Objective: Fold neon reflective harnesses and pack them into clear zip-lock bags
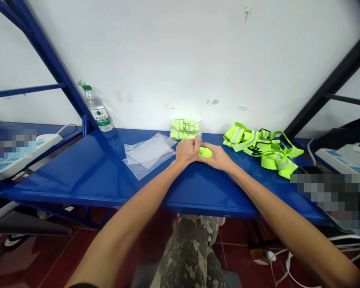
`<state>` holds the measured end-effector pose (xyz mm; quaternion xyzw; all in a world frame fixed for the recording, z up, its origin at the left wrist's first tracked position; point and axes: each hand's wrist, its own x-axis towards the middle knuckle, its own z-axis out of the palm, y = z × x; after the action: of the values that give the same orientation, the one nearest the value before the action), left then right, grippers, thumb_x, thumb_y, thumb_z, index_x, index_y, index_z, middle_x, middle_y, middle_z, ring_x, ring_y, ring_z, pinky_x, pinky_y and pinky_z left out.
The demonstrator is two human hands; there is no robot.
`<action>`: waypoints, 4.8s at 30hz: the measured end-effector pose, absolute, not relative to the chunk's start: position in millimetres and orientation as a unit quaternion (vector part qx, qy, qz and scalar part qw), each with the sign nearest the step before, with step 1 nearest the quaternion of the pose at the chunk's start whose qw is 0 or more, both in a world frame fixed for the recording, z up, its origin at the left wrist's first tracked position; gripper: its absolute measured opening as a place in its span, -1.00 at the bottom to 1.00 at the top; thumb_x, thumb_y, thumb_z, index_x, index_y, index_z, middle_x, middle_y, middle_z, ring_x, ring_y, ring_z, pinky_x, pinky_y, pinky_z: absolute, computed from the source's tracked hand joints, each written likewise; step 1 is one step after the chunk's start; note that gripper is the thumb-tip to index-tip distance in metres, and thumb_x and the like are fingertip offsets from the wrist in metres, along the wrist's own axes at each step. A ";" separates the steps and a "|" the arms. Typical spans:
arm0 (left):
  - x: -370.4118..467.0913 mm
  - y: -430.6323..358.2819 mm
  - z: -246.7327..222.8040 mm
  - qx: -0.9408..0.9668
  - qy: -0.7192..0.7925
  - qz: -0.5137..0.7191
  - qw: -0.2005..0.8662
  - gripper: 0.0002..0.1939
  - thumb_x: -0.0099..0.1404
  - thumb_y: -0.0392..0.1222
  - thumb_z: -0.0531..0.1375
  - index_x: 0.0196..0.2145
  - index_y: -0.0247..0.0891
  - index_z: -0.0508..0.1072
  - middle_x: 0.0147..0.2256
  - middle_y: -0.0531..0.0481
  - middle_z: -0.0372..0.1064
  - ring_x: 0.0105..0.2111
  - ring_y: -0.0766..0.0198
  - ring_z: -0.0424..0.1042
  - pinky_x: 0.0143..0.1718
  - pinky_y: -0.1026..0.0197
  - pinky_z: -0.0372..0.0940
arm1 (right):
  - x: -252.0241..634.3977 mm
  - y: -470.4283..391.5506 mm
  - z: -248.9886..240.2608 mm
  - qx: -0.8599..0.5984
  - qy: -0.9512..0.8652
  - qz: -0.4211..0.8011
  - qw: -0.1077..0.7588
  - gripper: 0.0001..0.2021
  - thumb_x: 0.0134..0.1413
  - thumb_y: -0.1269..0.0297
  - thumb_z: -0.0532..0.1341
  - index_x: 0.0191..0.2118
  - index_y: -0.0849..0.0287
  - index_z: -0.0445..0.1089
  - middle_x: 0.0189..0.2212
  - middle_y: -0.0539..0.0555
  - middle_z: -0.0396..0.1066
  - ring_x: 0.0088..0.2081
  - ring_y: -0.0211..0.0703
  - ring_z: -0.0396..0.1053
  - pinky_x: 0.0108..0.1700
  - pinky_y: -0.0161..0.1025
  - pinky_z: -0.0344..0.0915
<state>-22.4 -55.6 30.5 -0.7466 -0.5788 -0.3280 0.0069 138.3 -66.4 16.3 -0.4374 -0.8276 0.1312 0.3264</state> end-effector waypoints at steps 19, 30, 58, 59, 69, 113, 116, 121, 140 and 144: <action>-69.3 -37.1 37.0 -0.592 -0.723 -0.355 0.010 -0.74 0.41 -0.09 -0.01 -0.23 -0.22 0.42 -0.11 -0.18 0.47 -0.01 0.00 0.38 -0.07 0.07 0.25 | 114.0 -52.6 19.2 -0.509 -0.809 0.054 0.289 -0.56 0.16 -0.12 0.15 -0.08 0.11 0.49 -0.27 0.14 0.57 -0.26 0.06 0.50 -0.26 -0.20 0.28; -89.7 -30.8 26.8 -0.571 -0.763 -0.288 -0.092 -0.52 0.13 -0.22 0.21 0.01 -0.29 0.21 -0.12 -0.39 0.47 -0.11 -0.14 0.50 -0.21 0.03 0.31 | 120.3 -56.8 15.3 -0.484 -0.821 0.032 0.302 -0.61 0.20 -0.09 0.12 -0.12 0.10 0.47 -0.27 0.12 0.56 -0.23 0.06 0.50 -0.26 -0.19 0.27; -33.4 -60.5 20.3 -0.744 -0.515 -0.425 -0.039 -0.53 0.36 -0.28 0.01 0.21 -0.28 0.12 -0.16 -0.15 0.47 -0.22 0.15 0.47 -0.10 0.10 0.34 | 149.5 -56.1 17.2 -0.520 -0.617 0.319 0.497 -0.59 -0.04 -0.09 0.29 -0.31 0.21 0.45 -0.53 0.02 0.43 -0.55 -0.17 0.34 -0.53 -0.26 0.29; -32.7 -61.2 20.5 -0.743 -0.512 -0.430 -0.033 -0.54 0.37 -0.29 0.01 0.20 -0.28 0.13 -0.14 -0.16 0.46 -0.18 0.14 0.46 -0.08 0.10 0.33 | 148.6 -57.4 18.4 -0.523 -0.631 0.302 0.488 -0.60 -0.01 -0.09 0.26 -0.31 0.21 0.44 -0.53 0.03 0.42 -0.54 -0.17 0.34 -0.51 -0.25 0.29; -28.9 -64.9 20.5 -0.769 -0.447 -0.456 -0.018 -0.58 0.36 -0.33 0.00 0.17 -0.34 0.18 -0.06 -0.23 0.40 -0.01 0.09 0.37 0.06 0.05 0.26 | 149.4 -59.1 20.6 -0.475 -0.745 0.149 0.444 -0.45 0.15 0.07 0.17 0.21 0.22 0.19 0.12 0.21 0.36 0.10 0.05 0.36 0.14 -0.04 0.27; -34.4 -57.4 33.7 -0.746 -0.519 -0.412 -0.067 -0.65 0.27 -0.30 0.09 0.02 -0.33 0.39 -0.44 -0.01 0.38 -0.39 0.20 0.39 -0.20 0.13 0.29 | 140.4 -77.9 30.9 -0.531 -0.815 0.006 0.233 -0.53 0.28 0.11 0.05 0.26 0.05 0.18 -0.02 0.13 0.48 -0.10 0.08 0.47 -0.15 -0.15 0.29; -33.7 -59.2 33.0 -0.760 -0.512 -0.399 -0.035 -0.54 0.24 -0.33 0.09 0.11 -0.34 0.34 -0.33 -0.10 0.43 -0.28 0.13 0.42 -0.14 0.08 0.32 | 143.6 -73.8 29.5 -0.532 -0.810 0.025 0.245 -0.38 0.21 0.06 0.11 0.34 0.12 0.05 0.02 0.16 0.47 -0.05 0.12 0.46 -0.08 -0.09 0.32; -31.4 -59.6 24.4 -0.768 -0.507 -0.388 -0.038 -0.44 0.10 -0.41 0.12 0.10 -0.31 0.37 -0.18 -0.15 0.47 -0.18 0.09 0.44 -0.08 0.07 0.34 | 144.4 -69.6 28.3 -0.511 -0.831 0.023 0.221 -0.44 0.22 0.06 0.10 0.29 0.11 0.18 0.14 0.17 0.37 0.08 0.11 0.38 0.05 -0.07 0.29; -18.9 -61.1 21.6 -0.737 -0.435 -0.514 -0.060 -0.51 0.12 -0.43 0.11 0.04 -0.30 0.30 -0.37 0.03 0.31 -0.40 0.28 0.34 -0.22 0.19 0.33 | 139.4 -73.2 31.6 -0.555 -0.792 0.039 0.252 -0.55 0.25 0.11 0.08 0.21 0.06 0.29 0.05 0.14 0.45 0.03 0.06 0.40 0.01 -0.12 0.30; -18.3 -59.9 21.5 -0.691 -0.464 -0.545 -0.100 -0.53 0.11 -0.41 0.15 0.01 -0.23 0.25 -0.32 0.06 0.30 -0.49 0.37 0.30 -0.29 0.23 0.33 | 138.1 -75.1 32.1 -0.554 -0.794 0.036 0.245 -0.55 0.24 0.09 0.08 0.20 0.08 0.30 0.03 0.14 0.45 0.02 0.07 0.41 0.00 -0.12 0.30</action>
<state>-18.3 -59.9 21.5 -0.6905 -0.4643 -0.5455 -0.1003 138.1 -75.1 32.1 -0.5544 -0.7944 0.0365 0.2454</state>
